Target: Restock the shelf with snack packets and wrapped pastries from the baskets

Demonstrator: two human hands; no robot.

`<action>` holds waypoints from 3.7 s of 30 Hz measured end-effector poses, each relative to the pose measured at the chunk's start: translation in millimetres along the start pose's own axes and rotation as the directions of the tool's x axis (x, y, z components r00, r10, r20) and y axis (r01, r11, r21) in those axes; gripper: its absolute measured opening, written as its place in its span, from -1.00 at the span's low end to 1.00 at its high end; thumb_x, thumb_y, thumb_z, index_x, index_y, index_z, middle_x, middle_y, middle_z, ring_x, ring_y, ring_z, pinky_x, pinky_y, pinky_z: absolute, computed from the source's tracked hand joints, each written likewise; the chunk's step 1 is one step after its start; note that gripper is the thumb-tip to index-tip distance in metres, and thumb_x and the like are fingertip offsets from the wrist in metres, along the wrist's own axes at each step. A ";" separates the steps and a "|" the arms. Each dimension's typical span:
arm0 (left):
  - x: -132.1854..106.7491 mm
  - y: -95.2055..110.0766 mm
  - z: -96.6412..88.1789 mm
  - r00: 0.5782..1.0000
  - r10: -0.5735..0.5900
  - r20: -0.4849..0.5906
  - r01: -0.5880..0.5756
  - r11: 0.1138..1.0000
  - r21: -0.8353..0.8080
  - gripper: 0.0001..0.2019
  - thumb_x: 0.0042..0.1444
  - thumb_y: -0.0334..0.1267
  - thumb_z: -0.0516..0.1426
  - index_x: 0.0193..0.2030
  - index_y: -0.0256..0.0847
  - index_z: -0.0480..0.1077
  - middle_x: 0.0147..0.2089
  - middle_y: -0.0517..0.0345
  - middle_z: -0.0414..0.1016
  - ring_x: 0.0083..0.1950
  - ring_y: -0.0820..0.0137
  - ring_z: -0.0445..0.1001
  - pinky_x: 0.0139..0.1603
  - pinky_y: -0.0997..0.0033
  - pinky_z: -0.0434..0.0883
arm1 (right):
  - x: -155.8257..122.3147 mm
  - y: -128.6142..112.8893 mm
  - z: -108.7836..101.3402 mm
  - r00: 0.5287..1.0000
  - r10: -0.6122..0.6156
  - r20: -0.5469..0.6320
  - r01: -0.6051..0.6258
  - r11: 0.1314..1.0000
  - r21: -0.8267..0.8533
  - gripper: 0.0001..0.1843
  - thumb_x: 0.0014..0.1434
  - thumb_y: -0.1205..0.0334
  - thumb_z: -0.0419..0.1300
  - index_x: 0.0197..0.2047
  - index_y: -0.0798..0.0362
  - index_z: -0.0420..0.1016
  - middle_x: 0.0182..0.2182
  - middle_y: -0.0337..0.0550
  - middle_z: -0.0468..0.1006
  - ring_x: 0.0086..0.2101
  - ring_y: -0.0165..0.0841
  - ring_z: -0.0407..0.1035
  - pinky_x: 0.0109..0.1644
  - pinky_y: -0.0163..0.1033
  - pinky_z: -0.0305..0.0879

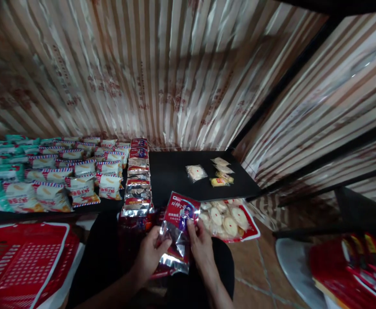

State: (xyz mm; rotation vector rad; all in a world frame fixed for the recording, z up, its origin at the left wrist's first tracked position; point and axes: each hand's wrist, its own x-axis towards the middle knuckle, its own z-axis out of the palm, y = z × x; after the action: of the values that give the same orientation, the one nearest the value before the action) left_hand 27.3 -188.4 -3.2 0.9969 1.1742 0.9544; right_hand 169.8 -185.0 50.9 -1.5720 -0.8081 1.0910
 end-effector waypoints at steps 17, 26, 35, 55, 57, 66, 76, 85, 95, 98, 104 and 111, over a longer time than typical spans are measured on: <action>65.5 63.7 -56.9 0.861 0.185 -0.473 -0.219 0.976 -0.017 -0.68 0.04 -0.26 0.10 -0.04 -0.18 0.42 -0.04 0.05 0.49 -0.06 0.34 0.48 0.01 0.34 0.40 | 134.7 -58.1 154.0 0.945 -0.240 0.223 0.194 0.958 0.210 -0.52 -0.10 0.04 0.26 -0.09 0.00 0.33 -0.46 -0.31 0.52 -0.48 -0.37 0.40 -0.35 -0.27 0.37; 91.9 52.3 -63.4 0.808 0.231 -0.543 -0.135 0.968 0.211 -0.65 0.11 -0.31 -0.02 0.00 -0.26 0.41 0.19 -0.08 0.27 0.20 0.27 0.30 0.21 0.30 0.26 | 172.8 -52.0 183.0 0.914 -0.317 0.252 0.400 0.805 -0.439 -0.50 0.09 0.18 0.09 0.13 0.00 0.26 -0.37 -0.24 0.54 -0.37 -0.32 0.43 -0.23 -0.21 0.34; 102.9 43.7 -64.3 0.786 0.363 -0.501 -0.168 0.905 0.391 -0.62 0.12 -0.40 -0.08 0.03 -0.32 0.39 0.30 -0.16 0.11 0.30 0.21 0.17 0.28 0.21 0.18 | 172.3 -49.0 185.9 0.867 -0.391 0.309 0.474 0.455 -0.754 -0.62 0.17 0.25 0.00 0.04 -0.01 0.42 -0.12 -0.11 0.52 -0.10 -0.26 0.35 -0.01 -0.23 0.22; 117.1 43.2 -65.9 0.786 0.376 -0.490 -0.151 0.886 0.439 -0.62 0.12 -0.38 -0.07 0.04 -0.28 0.38 0.33 -0.12 0.05 0.34 0.18 0.07 0.33 0.13 0.08 | 167.5 -44.7 195.7 0.889 -0.352 0.293 0.429 0.414 -0.803 -0.57 0.18 0.12 0.00 0.09 -0.01 0.36 -0.03 -0.04 0.41 -0.03 -0.22 0.28 -0.01 -0.19 0.20; 118.0 43.5 -65.7 0.785 0.375 -0.493 -0.147 0.886 0.440 -0.62 0.12 -0.37 -0.07 0.04 -0.27 0.38 0.33 -0.11 0.06 0.34 0.18 0.07 0.33 0.13 0.07 | 167.5 -46.3 195.0 0.887 -0.352 0.300 0.433 0.407 -0.804 -0.57 0.18 0.12 0.01 0.09 0.00 0.37 -0.04 -0.03 0.42 -0.04 -0.21 0.27 0.01 -0.18 0.19; 121.1 40.7 -65.1 0.780 0.393 -0.487 -0.148 0.872 0.466 -0.60 0.12 -0.39 -0.08 0.07 -0.32 0.36 0.33 -0.17 0.04 0.35 0.15 0.06 0.32 0.08 0.07 | 166.4 -54.1 202.4 0.762 -0.502 0.408 0.587 0.271 -0.763 -0.59 0.15 0.11 0.06 0.03 0.06 0.45 0.07 -0.01 0.37 0.10 -0.14 0.11 0.15 -0.08 0.08; 120.8 29.4 -66.0 0.730 0.529 -0.433 -0.204 0.774 0.600 -0.61 0.09 -0.42 -0.07 0.03 -0.26 0.39 0.33 -0.08 0.08 0.35 0.12 0.02 0.29 -0.02 0.10 | 171.2 -49.0 206.1 0.733 -0.439 0.520 0.657 0.258 -0.709 -0.50 0.18 0.07 0.06 0.15 0.08 0.35 0.19 0.03 0.27 0.20 -0.20 0.05 0.24 -0.10 0.01; 102.6 42.2 -66.1 0.778 0.605 -0.168 -0.185 0.477 0.859 -0.59 0.05 -0.45 -0.01 0.04 -0.23 0.40 0.26 -0.12 0.23 0.37 0.04 -0.04 0.27 -0.15 0.05 | 171.6 -41.5 206.1 0.732 -0.461 0.501 0.660 0.299 -0.689 -0.50 0.18 0.09 0.06 0.15 0.10 0.34 0.20 0.06 0.25 0.20 -0.16 0.05 0.23 -0.07 0.03; 99.6 46.6 -65.5 0.756 0.654 -0.009 -0.243 0.293 0.925 -0.60 0.05 -0.45 0.00 0.06 -0.31 0.36 0.24 -0.19 0.25 0.36 0.01 0.00 0.24 -0.13 0.15 | 176.9 -30.7 205.3 0.713 -0.513 0.479 0.676 0.319 -0.664 -0.48 0.15 0.06 0.10 0.14 0.10 0.34 0.20 0.10 0.22 0.20 -0.11 0.04 0.23 -0.01 0.04; 95.8 53.0 -67.0 0.693 0.721 0.026 -0.326 0.280 0.903 -0.64 0.10 -0.45 -0.02 0.03 -0.33 0.36 0.22 -0.21 0.26 0.34 0.04 0.05 0.20 -0.09 0.23 | 174.7 -30.1 202.6 0.698 -0.579 0.421 0.687 0.378 -0.620 -0.52 0.13 0.09 0.12 0.08 0.12 0.38 0.19 0.11 0.23 0.20 -0.09 0.04 0.22 0.03 0.05; 56.6 44.0 -71.3 0.513 0.828 0.226 -0.713 0.264 0.649 -0.70 0.13 -0.48 -0.07 -0.05 -0.26 0.36 -0.10 -0.05 0.50 -0.02 0.33 0.45 0.01 0.24 0.42 | 140.3 -26.9 154.0 0.696 -0.708 0.119 0.689 0.612 -0.388 -0.68 0.21 0.12 0.02 -0.04 0.07 0.40 -0.01 0.03 0.42 0.04 -0.23 0.27 0.14 -0.04 0.19; 18.8 -50.0 -63.5 0.921 0.079 0.382 -0.339 0.649 0.681 -0.65 0.09 -0.43 -0.07 -0.02 -0.25 0.38 0.11 -0.11 0.38 0.08 0.29 0.40 0.11 0.29 0.34 | 78.4 76.4 62.2 0.953 -0.253 -0.166 0.221 0.956 -0.191 -0.66 0.23 0.00 -0.04 -0.12 0.06 0.33 -0.43 -0.20 0.49 -0.42 -0.37 0.41 -0.28 -0.26 0.34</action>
State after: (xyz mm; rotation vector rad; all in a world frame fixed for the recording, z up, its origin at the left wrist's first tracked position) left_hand -29.4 -177.5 -62.7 1.9165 1.1888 0.4219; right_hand 139.0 -112.3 -47.1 -1.6421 -0.9530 0.7020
